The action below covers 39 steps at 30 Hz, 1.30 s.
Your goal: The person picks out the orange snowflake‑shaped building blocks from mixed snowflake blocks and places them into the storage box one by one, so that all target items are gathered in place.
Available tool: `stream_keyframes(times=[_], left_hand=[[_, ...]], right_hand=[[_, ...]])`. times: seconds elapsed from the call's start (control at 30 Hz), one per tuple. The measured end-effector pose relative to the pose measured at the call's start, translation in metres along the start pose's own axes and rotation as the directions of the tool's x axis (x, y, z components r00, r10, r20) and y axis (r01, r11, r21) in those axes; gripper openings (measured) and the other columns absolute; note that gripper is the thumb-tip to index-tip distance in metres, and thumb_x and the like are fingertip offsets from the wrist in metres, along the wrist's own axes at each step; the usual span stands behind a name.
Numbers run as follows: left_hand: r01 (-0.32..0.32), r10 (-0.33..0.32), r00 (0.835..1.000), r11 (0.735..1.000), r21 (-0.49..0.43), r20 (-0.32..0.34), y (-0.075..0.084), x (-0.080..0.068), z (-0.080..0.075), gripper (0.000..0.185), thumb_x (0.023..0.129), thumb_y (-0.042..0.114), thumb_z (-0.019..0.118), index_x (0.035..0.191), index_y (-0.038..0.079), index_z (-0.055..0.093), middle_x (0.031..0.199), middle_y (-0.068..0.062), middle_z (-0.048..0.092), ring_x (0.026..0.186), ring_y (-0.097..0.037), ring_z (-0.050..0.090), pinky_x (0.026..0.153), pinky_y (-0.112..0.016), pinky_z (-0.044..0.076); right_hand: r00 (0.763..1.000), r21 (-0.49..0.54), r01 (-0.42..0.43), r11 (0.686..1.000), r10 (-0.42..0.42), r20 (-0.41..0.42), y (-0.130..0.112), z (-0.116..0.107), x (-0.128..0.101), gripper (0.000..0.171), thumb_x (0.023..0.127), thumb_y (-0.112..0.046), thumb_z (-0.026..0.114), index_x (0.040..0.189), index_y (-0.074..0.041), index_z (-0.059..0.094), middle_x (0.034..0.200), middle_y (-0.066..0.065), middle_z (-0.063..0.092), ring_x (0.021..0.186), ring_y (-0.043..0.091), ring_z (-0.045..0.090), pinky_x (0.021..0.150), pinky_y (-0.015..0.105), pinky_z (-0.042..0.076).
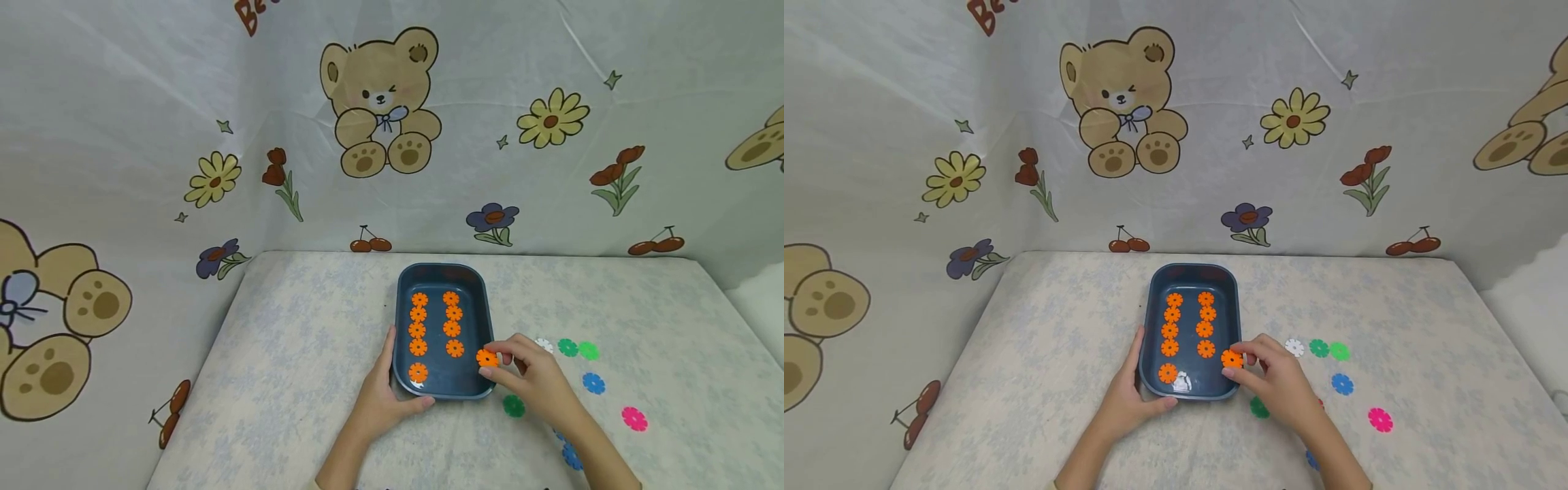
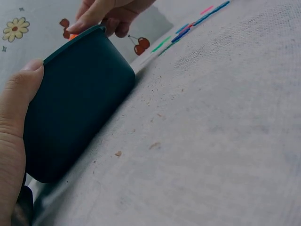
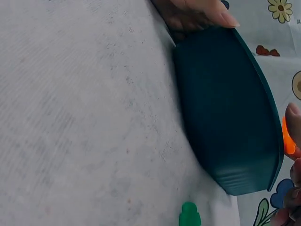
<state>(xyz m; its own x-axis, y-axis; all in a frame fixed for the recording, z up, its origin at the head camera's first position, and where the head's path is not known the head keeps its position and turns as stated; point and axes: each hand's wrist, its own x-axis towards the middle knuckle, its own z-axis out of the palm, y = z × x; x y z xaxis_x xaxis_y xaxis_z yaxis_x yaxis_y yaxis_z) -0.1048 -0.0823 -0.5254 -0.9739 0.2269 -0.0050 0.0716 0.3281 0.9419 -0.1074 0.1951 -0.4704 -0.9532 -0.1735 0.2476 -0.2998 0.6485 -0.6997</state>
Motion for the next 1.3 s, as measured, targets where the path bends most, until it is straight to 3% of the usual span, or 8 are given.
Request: stream_keyframes(times=[0.2,0.37,0.63,0.7,0.87,1.03,1.3], left_hand=[[0.003,-0.003,1.000,1.000,0.001,0.001,0.000,0.000,0.000,0.127,0.068,0.053,0.088,0.160,0.036,0.002,0.165,0.016,0.010,0.153,-0.016,0.018,0.121,-0.054,0.025],[0.007,-0.007,1.000,1.000,0.006,0.005,0.000,0.000,0.001,0.126,0.069,0.053,0.087,0.160,0.036,0.002,0.165,0.015,0.011,0.152,-0.016,0.019,0.121,-0.055,0.026],[0.009,-0.009,1.000,1.000,0.002,0.008,-0.001,0.000,0.000,0.126,0.069,0.052,0.088,0.160,0.036,0.002,0.165,0.013,0.012,0.152,-0.017,0.020,0.121,-0.054,0.026],[0.008,-0.008,1.000,1.000,-0.004,0.010,-0.001,0.001,0.000,0.126,0.069,0.052,0.088,0.160,0.036,0.002,0.165,0.014,0.011,0.152,-0.016,0.020,0.121,-0.054,0.026],[0.002,-0.002,1.000,1.000,-0.007,0.009,-0.002,0.001,0.000,0.126,0.068,0.052,0.088,0.160,0.036,0.002,0.165,0.014,0.010,0.152,-0.016,0.019,0.121,-0.054,0.026],[-0.009,0.009,1.000,1.000,0.002,0.003,-0.002,0.000,0.000,0.127,0.068,0.053,0.087,0.160,0.035,0.002,0.165,0.015,0.010,0.152,-0.016,0.020,0.120,-0.054,0.026],[-0.012,0.012,1.000,1.000,0.007,-0.004,-0.002,0.000,0.001,0.127,0.068,0.052,0.088,0.160,0.034,0.003,0.165,0.015,0.010,0.152,-0.014,0.019,0.121,-0.052,0.025]], right_hand=[[0.996,-0.044,0.002,0.999,0.002,0.094,-0.012,0.008,0.014,0.028,0.081,-0.034,0.081,0.105,-0.023,0.074,0.080,-0.012,0.049,0.071,0.011,0.045,0.057,0.020,0.038],[0.989,-0.181,0.022,0.983,0.006,0.151,-0.019,0.015,0.024,0.031,0.077,-0.037,0.084,0.104,-0.022,0.076,0.077,-0.015,0.048,0.074,0.009,0.040,0.060,0.021,0.035],[0.971,-0.461,0.165,0.872,-0.063,0.229,-0.031,0.024,0.036,0.035,0.068,-0.046,0.088,0.092,-0.022,0.080,0.073,-0.014,0.057,0.071,0.011,0.033,0.066,0.031,0.022],[0.962,-0.478,0.180,0.860,-0.053,0.268,-0.034,0.025,0.038,0.033,0.067,-0.046,0.089,0.088,-0.022,0.080,0.070,-0.014,0.056,0.070,0.011,0.032,0.068,0.033,0.021],[0.943,-0.476,0.159,0.865,0.009,0.331,-0.039,0.026,0.041,0.029,0.066,-0.042,0.090,0.084,-0.021,0.080,0.067,-0.012,0.056,0.069,0.013,0.034,0.067,0.035,0.022],[0.936,-0.502,0.112,0.858,0.079,0.343,-0.040,0.028,0.044,0.031,0.064,-0.042,0.092,0.085,-0.021,0.082,0.077,-0.009,0.070,0.073,0.013,0.039,0.068,0.035,0.024],[0.932,-0.549,0.099,0.830,0.116,0.343,-0.040,0.034,0.046,0.032,0.062,-0.043,0.092,0.085,-0.023,0.082,0.078,-0.009,0.073,0.072,0.014,0.041,0.067,0.036,0.025]])
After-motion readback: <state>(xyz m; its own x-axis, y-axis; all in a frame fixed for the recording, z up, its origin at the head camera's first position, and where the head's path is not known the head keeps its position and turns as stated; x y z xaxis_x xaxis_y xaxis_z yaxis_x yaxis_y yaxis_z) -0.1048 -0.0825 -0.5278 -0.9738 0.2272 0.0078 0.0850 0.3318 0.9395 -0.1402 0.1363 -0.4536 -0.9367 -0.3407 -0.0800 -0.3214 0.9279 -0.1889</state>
